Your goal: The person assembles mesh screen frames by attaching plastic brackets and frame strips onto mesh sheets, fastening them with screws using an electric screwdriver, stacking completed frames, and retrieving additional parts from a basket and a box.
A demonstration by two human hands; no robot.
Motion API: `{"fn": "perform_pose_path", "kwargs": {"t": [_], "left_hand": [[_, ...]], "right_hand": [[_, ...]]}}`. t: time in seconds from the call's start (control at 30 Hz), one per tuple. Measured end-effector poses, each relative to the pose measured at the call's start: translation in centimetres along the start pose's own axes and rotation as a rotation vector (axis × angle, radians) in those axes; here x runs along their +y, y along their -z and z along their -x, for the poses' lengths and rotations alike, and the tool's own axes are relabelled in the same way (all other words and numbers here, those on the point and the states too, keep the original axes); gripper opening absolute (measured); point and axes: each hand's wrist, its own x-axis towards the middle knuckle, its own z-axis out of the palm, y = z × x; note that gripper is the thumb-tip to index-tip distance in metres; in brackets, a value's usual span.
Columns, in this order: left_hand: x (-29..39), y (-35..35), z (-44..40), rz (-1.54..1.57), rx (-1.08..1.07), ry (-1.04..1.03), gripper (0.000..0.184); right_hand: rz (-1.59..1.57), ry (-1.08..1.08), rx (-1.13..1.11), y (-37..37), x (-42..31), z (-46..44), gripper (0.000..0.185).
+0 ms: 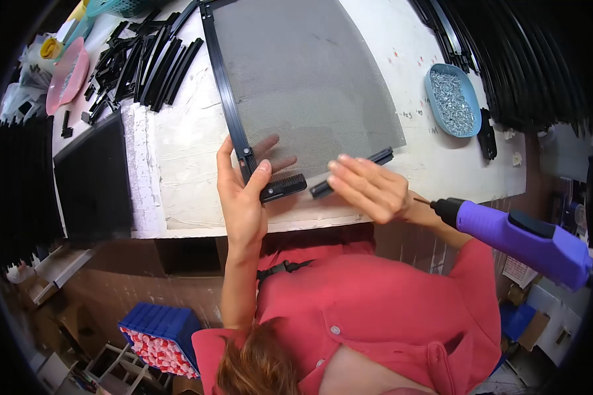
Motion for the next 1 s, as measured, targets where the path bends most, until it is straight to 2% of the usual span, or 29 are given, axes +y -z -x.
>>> {"fn": "perform_pose_path", "kwargs": {"t": [0.17, 0.6, 0.67, 0.77, 0.83, 0.87, 0.97, 1.0], "left_hand": [[0.4, 0.1, -0.1, 0.004, -0.012, -0.004, 0.052], [0.7, -0.3, 1.0, 0.005, -0.002, -0.007, 0.052], [0.5, -0.6, 1.0, 0.039, -0.027, 0.017, 0.050], [-0.2, -1.5, 1.4, 0.097, -0.060, 0.105, 0.046], [-1.1, -1.4, 1.3, -0.189, -0.022, -0.057, 0.051], [-1.0, -1.6, 1.5, -0.254, -0.007, -0.037, 0.050], [-2.1, -1.1, 1.2, -0.334, -0.012, -0.075, 0.052], [-2.0, -1.1, 0.9, -0.219, -0.006, -0.030, 0.049]], "right_hand": [[0.035, -0.114, 0.067, -0.1, -0.3, 0.1, 0.024], [0.040, -0.136, 0.094, 0.2, -0.1, 0.0, 0.024], [0.035, -0.118, 0.058, 0.2, -0.2, -0.2, 0.025], [-0.070, 0.032, 0.052, -0.3, 0.6, -0.7, 0.029], [-0.061, 0.067, 0.072, -1.1, 0.7, -0.2, 0.029], [-0.051, 0.112, 0.093, -1.4, 0.6, 0.1, 0.029], [-0.043, 0.129, 0.083, -1.3, 0.6, 0.1, 0.029], [-0.071, 0.099, 0.089, -1.4, 0.5, 0.1, 0.029]]}}
